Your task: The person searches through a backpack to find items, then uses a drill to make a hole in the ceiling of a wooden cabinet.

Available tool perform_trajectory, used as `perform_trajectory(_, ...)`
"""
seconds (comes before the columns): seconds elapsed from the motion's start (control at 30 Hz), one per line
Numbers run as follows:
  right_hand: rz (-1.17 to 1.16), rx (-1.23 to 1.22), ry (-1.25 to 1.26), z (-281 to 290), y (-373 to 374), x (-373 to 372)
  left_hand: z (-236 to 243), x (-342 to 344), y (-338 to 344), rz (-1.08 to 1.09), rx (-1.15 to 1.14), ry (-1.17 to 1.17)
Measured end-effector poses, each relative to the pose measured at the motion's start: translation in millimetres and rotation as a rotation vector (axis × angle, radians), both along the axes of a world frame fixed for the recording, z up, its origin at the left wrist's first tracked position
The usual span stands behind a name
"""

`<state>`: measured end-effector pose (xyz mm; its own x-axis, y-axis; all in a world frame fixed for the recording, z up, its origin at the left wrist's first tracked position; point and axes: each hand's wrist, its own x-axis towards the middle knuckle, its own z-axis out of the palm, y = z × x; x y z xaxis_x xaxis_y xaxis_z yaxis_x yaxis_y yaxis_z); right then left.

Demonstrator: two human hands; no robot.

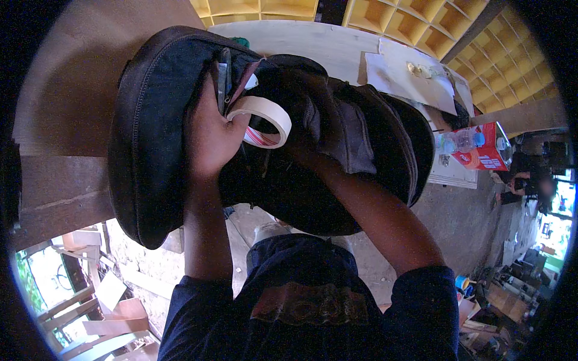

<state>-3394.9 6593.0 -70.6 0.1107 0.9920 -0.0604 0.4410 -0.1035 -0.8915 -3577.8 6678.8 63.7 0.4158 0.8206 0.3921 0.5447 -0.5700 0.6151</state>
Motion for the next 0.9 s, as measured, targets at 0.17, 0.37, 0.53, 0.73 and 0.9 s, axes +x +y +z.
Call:
perform_trajectory(0.17,0.032,-0.217,-0.168,14.9,-3.0,-8.2,0.8,-4.9,2.4,-0.003,0.018,-0.008)
perform_trajectory(0.37,-0.088,-0.134,0.016,4.5,-5.0,-11.1,-0.6,-0.9,2.8,-0.007,0.061,-0.028)
perform_trajectory(0.53,-0.039,-0.146,-0.179,-9.7,-12.4,0.2,-0.1,0.6,-0.4,0.011,-0.066,0.051)
perform_trajectory(0.73,-0.035,-0.024,0.041,-58.6,-16.4,16.6,-2.9,0.4,3.2,-0.016,-0.030,0.018)
perform_trajectory(0.9,-0.040,-0.074,0.045,-19.3,-8.6,9.3,-13.5,-3.6,7.2,0.016,-0.025,-0.011)
